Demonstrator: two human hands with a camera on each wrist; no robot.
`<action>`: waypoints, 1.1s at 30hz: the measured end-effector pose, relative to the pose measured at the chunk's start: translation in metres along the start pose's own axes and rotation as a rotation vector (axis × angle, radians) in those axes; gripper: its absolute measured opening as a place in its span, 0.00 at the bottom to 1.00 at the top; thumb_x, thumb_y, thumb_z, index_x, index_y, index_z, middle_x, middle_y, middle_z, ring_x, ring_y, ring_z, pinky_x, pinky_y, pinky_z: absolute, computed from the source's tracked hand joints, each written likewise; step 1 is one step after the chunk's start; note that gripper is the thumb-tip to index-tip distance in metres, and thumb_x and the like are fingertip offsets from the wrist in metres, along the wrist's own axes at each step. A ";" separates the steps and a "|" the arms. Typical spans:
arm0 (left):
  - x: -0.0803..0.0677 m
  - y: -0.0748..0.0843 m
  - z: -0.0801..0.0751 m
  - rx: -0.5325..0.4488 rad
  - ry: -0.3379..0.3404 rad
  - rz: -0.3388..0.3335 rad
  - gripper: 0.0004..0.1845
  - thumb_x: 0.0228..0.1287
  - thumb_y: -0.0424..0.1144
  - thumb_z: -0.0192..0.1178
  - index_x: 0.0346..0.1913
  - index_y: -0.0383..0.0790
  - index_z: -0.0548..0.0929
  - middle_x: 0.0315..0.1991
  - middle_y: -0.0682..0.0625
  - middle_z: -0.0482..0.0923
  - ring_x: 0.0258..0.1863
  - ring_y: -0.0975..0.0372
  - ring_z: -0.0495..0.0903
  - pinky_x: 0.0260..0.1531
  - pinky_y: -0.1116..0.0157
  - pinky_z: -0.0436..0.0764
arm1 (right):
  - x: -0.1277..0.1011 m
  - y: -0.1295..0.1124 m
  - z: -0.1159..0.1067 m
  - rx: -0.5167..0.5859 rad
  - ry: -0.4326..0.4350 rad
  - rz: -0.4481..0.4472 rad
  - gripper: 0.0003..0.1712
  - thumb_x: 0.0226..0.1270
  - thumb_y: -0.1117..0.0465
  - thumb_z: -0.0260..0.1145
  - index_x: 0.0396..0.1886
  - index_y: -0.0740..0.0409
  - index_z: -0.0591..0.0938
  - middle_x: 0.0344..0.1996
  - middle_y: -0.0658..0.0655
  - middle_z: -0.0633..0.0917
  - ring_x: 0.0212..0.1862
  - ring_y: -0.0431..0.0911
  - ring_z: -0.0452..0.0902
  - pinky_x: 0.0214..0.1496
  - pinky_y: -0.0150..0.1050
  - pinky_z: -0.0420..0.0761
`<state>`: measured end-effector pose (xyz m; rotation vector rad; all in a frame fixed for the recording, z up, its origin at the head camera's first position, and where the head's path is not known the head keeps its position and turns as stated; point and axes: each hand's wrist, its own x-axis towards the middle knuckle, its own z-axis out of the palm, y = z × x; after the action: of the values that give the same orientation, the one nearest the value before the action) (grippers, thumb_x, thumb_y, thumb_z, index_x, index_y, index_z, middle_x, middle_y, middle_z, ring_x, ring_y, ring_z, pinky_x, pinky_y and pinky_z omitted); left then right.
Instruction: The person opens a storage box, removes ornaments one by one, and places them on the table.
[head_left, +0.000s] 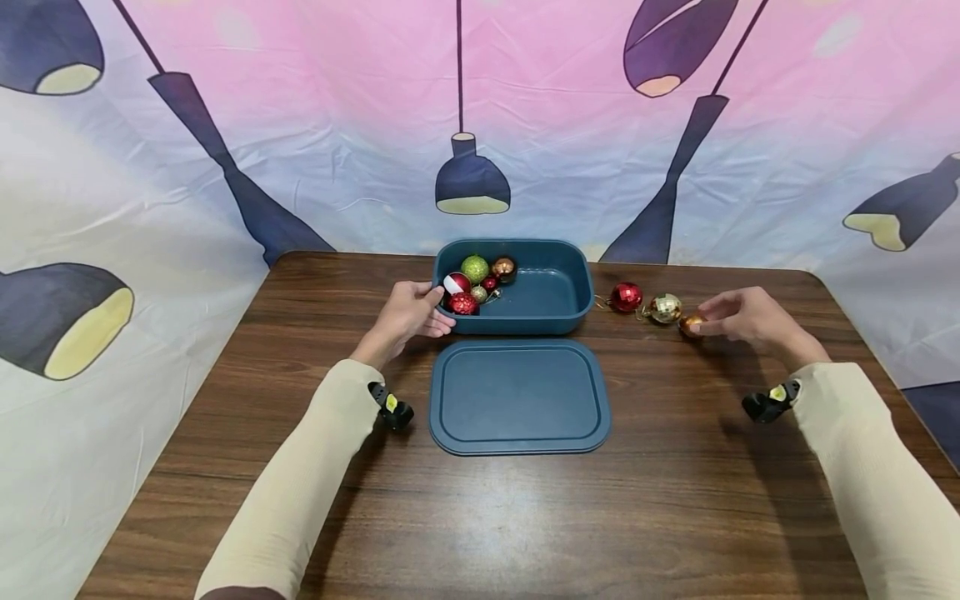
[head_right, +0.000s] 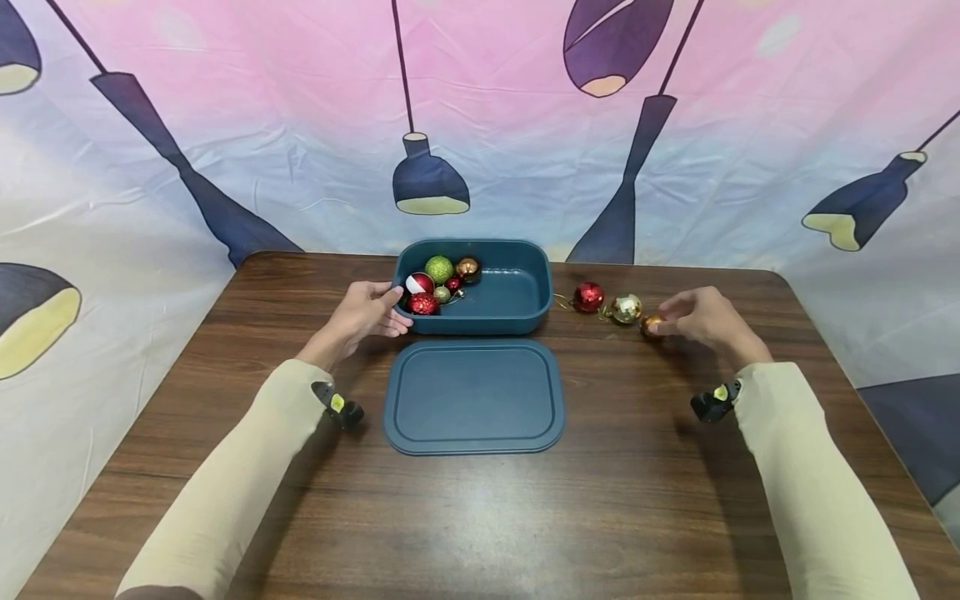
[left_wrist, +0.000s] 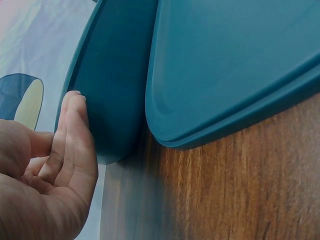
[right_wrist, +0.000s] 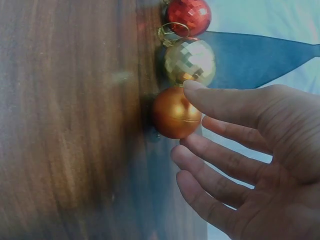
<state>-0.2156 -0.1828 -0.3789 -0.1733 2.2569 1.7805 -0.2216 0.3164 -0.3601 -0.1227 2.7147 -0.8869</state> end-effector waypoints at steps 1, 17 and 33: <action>0.000 0.000 0.000 0.001 -0.001 0.001 0.29 0.83 0.42 0.46 0.78 0.33 0.58 0.33 0.40 0.88 0.32 0.50 0.89 0.31 0.65 0.89 | 0.000 -0.001 -0.001 -0.003 0.002 -0.003 0.35 0.66 0.50 0.74 0.61 0.73 0.78 0.51 0.70 0.84 0.42 0.51 0.82 0.39 0.41 0.85; -0.001 -0.002 -0.002 -0.006 -0.002 0.009 0.29 0.83 0.43 0.47 0.78 0.33 0.60 0.33 0.39 0.88 0.30 0.52 0.89 0.33 0.63 0.89 | -0.003 -0.033 -0.007 -0.033 0.103 -0.035 0.36 0.66 0.42 0.72 0.61 0.66 0.81 0.56 0.70 0.82 0.53 0.59 0.81 0.51 0.48 0.79; 0.002 -0.004 0.000 -0.004 0.008 0.010 0.29 0.83 0.43 0.47 0.78 0.34 0.59 0.34 0.39 0.88 0.34 0.49 0.89 0.32 0.64 0.89 | 0.010 -0.120 0.019 -0.044 0.051 -0.298 0.23 0.66 0.53 0.75 0.53 0.63 0.86 0.51 0.64 0.86 0.50 0.55 0.82 0.48 0.49 0.83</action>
<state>-0.2165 -0.1834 -0.3831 -0.1704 2.2645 1.7924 -0.2267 0.2068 -0.3059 -0.5321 2.8093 -0.9182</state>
